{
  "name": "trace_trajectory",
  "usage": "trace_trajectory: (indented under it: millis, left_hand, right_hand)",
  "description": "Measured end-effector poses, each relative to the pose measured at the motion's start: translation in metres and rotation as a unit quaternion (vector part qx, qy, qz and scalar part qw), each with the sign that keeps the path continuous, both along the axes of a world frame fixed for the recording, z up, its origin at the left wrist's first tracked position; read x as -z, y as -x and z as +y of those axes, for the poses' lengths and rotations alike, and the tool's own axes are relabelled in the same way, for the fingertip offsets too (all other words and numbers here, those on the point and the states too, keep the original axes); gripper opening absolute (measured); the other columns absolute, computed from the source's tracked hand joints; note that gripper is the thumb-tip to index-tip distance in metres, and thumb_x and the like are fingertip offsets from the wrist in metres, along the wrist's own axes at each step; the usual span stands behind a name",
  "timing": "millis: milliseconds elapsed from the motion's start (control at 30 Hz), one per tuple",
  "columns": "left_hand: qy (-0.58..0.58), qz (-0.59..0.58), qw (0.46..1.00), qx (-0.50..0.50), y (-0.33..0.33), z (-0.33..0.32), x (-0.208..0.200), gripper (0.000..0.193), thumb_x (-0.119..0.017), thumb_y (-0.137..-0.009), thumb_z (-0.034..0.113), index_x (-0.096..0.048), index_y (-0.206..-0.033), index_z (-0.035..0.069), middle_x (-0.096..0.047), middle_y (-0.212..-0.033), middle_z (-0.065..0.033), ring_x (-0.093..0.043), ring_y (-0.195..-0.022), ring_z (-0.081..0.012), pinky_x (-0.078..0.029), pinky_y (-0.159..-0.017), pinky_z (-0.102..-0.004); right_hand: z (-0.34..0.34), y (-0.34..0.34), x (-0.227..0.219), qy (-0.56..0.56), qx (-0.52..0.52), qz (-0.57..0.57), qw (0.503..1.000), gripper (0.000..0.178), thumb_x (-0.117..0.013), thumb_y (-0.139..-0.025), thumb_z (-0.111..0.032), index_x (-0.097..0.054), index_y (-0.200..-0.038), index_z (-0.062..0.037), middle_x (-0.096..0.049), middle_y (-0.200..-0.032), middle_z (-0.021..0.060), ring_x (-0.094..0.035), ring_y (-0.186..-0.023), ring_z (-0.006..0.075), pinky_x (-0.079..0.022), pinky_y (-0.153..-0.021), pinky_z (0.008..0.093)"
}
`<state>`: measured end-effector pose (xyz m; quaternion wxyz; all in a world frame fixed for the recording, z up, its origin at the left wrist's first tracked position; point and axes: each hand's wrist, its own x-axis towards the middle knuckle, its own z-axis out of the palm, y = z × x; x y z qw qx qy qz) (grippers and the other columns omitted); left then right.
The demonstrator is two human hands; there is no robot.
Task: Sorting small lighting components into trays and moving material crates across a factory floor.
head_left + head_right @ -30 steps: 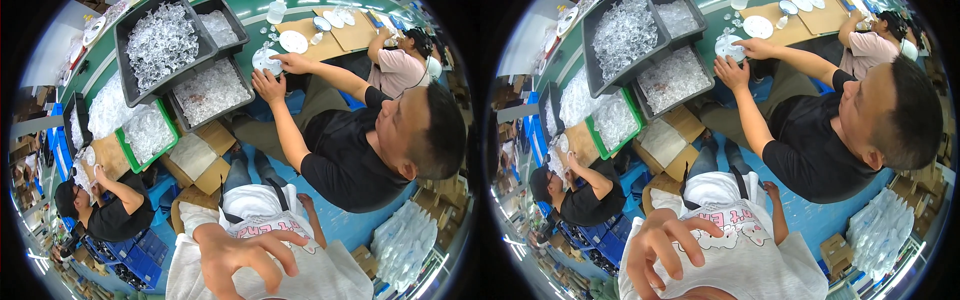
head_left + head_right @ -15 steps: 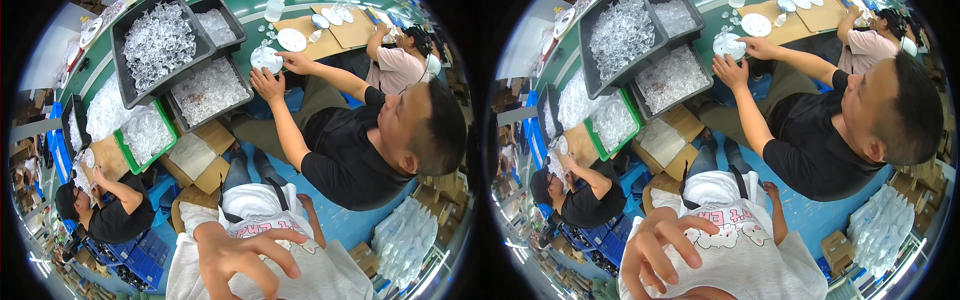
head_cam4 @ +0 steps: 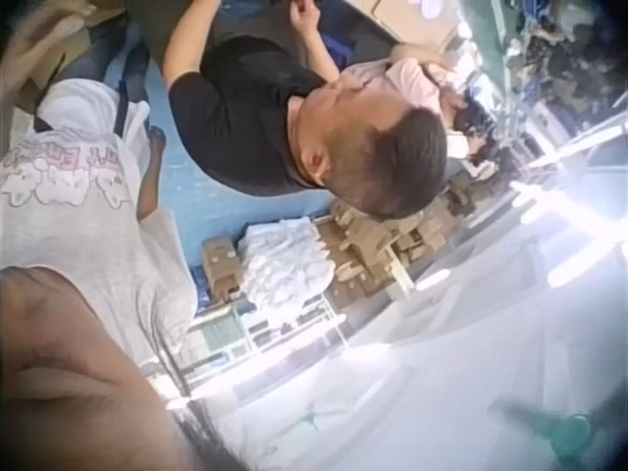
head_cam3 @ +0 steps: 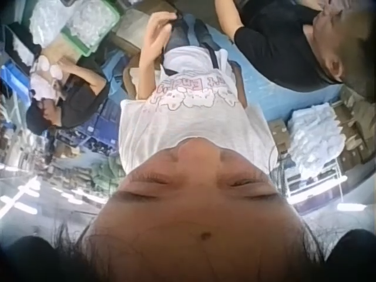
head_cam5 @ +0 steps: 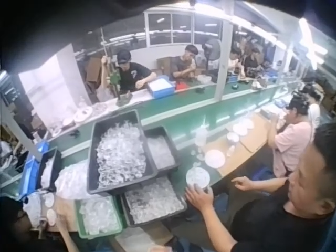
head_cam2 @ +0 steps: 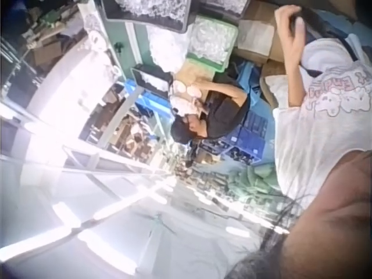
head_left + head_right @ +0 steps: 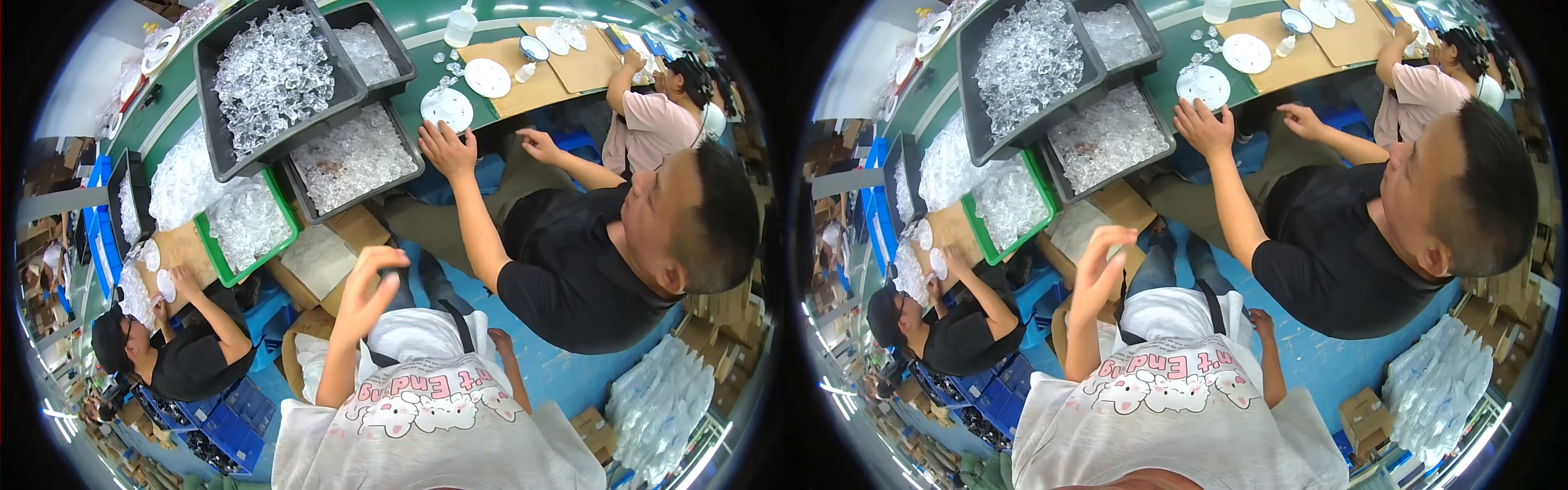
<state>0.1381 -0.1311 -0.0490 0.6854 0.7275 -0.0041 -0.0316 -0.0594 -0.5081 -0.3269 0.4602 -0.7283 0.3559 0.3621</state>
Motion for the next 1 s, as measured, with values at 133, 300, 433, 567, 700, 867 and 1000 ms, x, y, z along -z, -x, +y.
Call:
trace_trajectory:
  millis: [133, 300, 433, 567, 700, 867, 1000]
  left_hand:
    - [-0.126, 0.128, 0.971, -0.156, 0.056, 0.038, 0.156, 0.016, -0.046, -0.073, 0.009, -0.051, -0.086, 0.001, -0.052, -0.077, -0.0086, -0.049, -0.074, -0.0168, -0.037, -0.067, -0.0239]
    - [-0.057, 0.179, 0.955, -0.229, 0.102, 0.047, 0.225, 0.017, -0.046, -0.075, 0.011, -0.051, -0.087, -0.001, -0.055, -0.077, -0.0064, -0.05, -0.069, -0.01, -0.038, -0.06, -0.0215]
    - [-0.171, 0.281, 0.919, -0.217, 0.143, 0.063, 0.301, 0.026, -0.044, -0.074, 0.021, -0.051, -0.084, -0.002, -0.055, -0.074, -0.0153, -0.053, -0.07, -0.0242, -0.04, -0.061, -0.0289]
    - [-0.312, 0.428, 0.837, -0.139, 0.199, 0.081, 0.353, 0.03, -0.041, -0.072, 0.026, -0.054, -0.078, 0.0, -0.052, -0.072, -0.0223, -0.05, -0.072, -0.0367, -0.04, -0.062, -0.0365]
    - [-0.243, 0.433, 0.851, -0.173, 0.189, 0.079, 0.351, 0.026, -0.041, -0.071, 0.022, -0.055, -0.079, 0.001, -0.054, -0.069, -0.0157, -0.052, -0.067, -0.0251, -0.04, -0.059, -0.031]
    - [-0.224, 0.324, 0.905, -0.163, 0.163, 0.083, 0.337, 0.025, -0.04, -0.073, 0.018, -0.055, -0.082, 0.0, -0.055, -0.066, -0.009, -0.052, -0.063, -0.0146, -0.04, -0.057, -0.0253]
    - [-0.19, 0.319, 0.91, -0.185, 0.156, 0.079, 0.333, 0.023, -0.041, -0.071, 0.019, -0.056, -0.083, 0.005, -0.054, -0.065, -0.0169, -0.054, -0.063, -0.0252, -0.04, -0.057, -0.0301]
  right_hand:
    - [0.007, -0.007, -0.01, 0.019, -0.063, -0.039, 0.997, 0.022, -0.046, -0.069, -0.02, -0.057, -0.088, -0.0144, -0.055, -0.07, 0.0, -0.051, -0.061, 0.0095, -0.04, -0.05, 0.0226]
    - [-0.01, 0.01, 0.013, -0.03, 0.008, -0.028, 0.999, 0.021, -0.048, -0.07, -0.021, -0.057, -0.087, -0.0143, -0.054, -0.071, 0.0001, -0.05, -0.061, 0.0094, -0.04, -0.05, 0.0228]
    - [0.003, -0.006, -0.002, 0.026, -0.066, -0.024, 0.997, 0.022, -0.048, -0.069, -0.021, -0.057, -0.088, -0.0143, -0.055, -0.071, -0.0005, -0.051, -0.062, 0.0091, -0.04, -0.05, 0.0229]
    - [0.015, -0.023, -0.013, 0.012, -0.018, -0.014, 1.0, 0.023, -0.048, -0.068, -0.021, -0.057, -0.088, -0.014, -0.055, -0.071, -0.0013, -0.052, -0.063, 0.0093, -0.039, -0.051, 0.023]
    - [0.016, -0.02, -0.017, 0.006, 0.034, 0.027, 0.999, 0.022, -0.047, -0.068, -0.02, -0.057, -0.086, -0.0143, -0.055, -0.073, -0.0013, -0.05, -0.064, 0.008, -0.038, -0.05, 0.0209]
    - [0.016, -0.001, -0.004, 0.011, 0.006, -0.015, 1.0, 0.023, -0.046, -0.068, -0.02, -0.057, -0.087, -0.0152, -0.055, -0.071, 0.0003, -0.051, -0.061, 0.01, -0.04, -0.051, 0.0234]
    - [0.021, -0.001, -0.011, 0.016, -0.018, -0.032, 0.999, 0.022, -0.047, -0.068, -0.019, -0.057, -0.087, -0.0157, -0.054, -0.07, 0.0009, -0.05, -0.059, 0.0104, -0.041, -0.051, 0.0236]
